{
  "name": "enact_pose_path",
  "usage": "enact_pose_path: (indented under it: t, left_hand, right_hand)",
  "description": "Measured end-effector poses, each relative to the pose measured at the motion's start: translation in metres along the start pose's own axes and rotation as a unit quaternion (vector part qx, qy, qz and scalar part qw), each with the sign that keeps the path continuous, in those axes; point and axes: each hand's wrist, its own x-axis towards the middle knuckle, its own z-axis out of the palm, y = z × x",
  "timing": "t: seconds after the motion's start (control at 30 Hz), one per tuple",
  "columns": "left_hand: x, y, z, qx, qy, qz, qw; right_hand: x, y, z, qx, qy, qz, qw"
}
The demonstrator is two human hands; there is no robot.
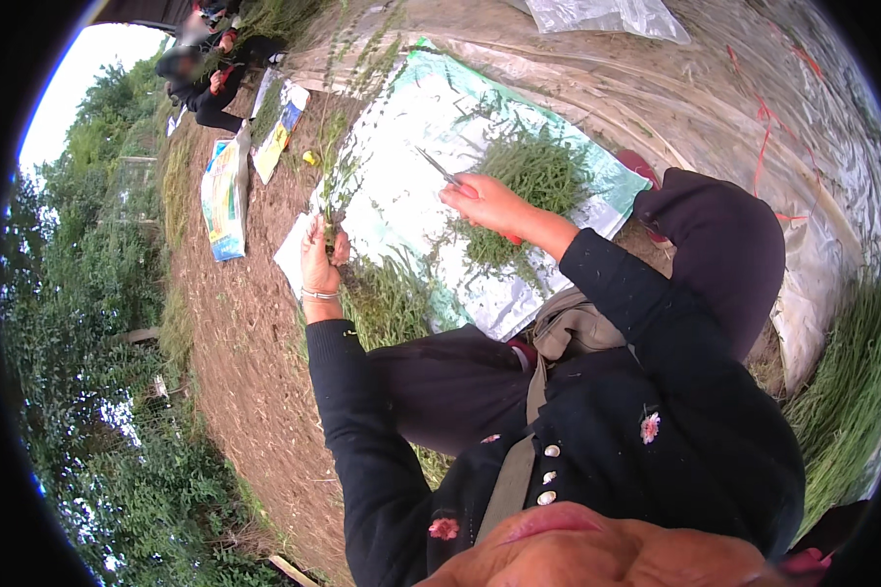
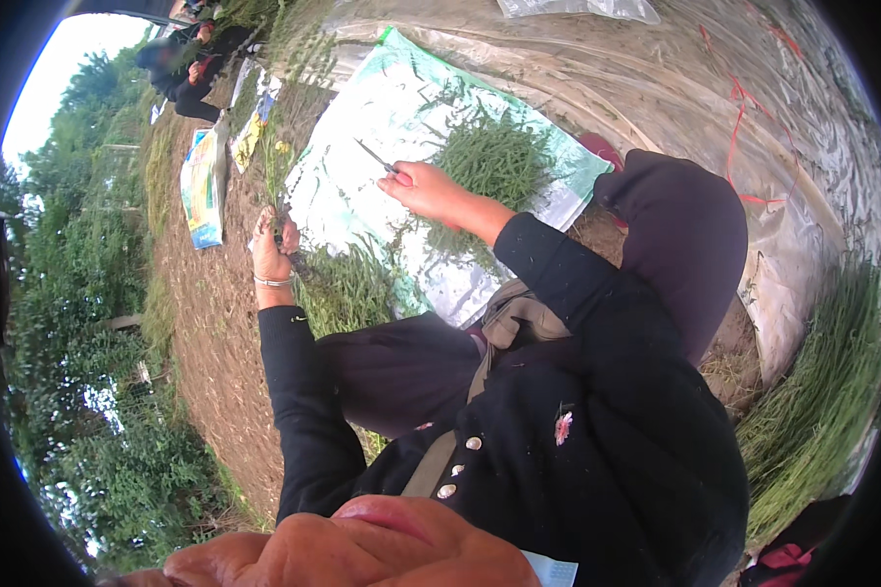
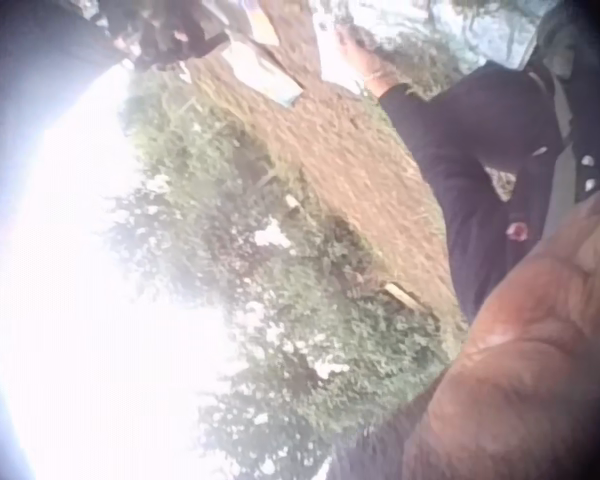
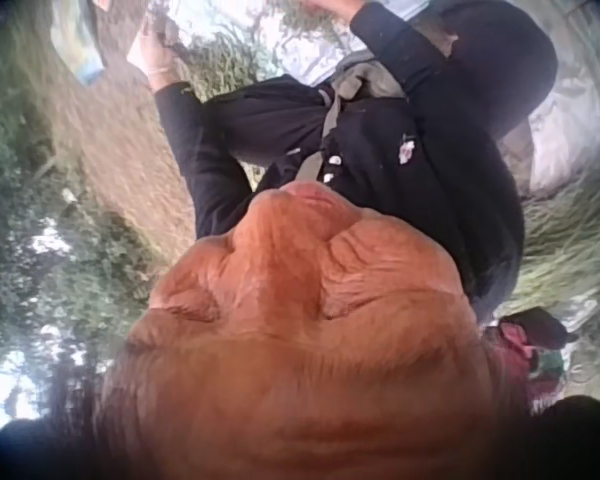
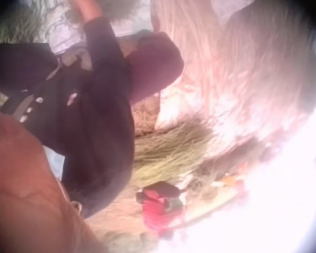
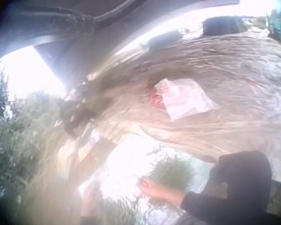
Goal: The person sits on the ground and uses red-handled shears to trim green plant stems. They hold a stem in the left hand, cut sections with the shears in the right hand, and place the trimmed pieces onto a white sack. The process is repeated continuously throughout the clip.
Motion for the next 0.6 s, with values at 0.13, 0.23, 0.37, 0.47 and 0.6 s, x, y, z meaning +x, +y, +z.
enact_pose_path:
  t: [0.13,0.23,0.37,0.47,0.6]
  left_hand:
    - [-0.003,0.004,-0.023,-0.036,-0.013,-0.023,0.999]
    - [-0.002,0.002,-0.033,-0.035,-0.034,-0.025,0.999]
    - [-0.003,0.001,-0.034,-0.026,-0.023,-0.056,0.998]
    - [-0.005,0.001,-0.03,-0.011,-0.029,-0.072,0.997]
    - [-0.005,-0.003,-0.028,0.009,-0.031,-0.093,0.995]
  right_hand:
    - [0.005,0.004,-0.002,-0.032,-0.027,-0.001,0.999]
    - [0.004,-0.001,0.005,-0.045,-0.031,-0.006,0.998]
    - [0.005,-0.012,0.006,-0.098,-0.04,-0.004,0.994]
    - [0.005,-0.021,0.003,-0.107,-0.041,0.012,0.993]
    - [0.003,-0.022,0.005,-0.071,-0.046,0.015,0.996]
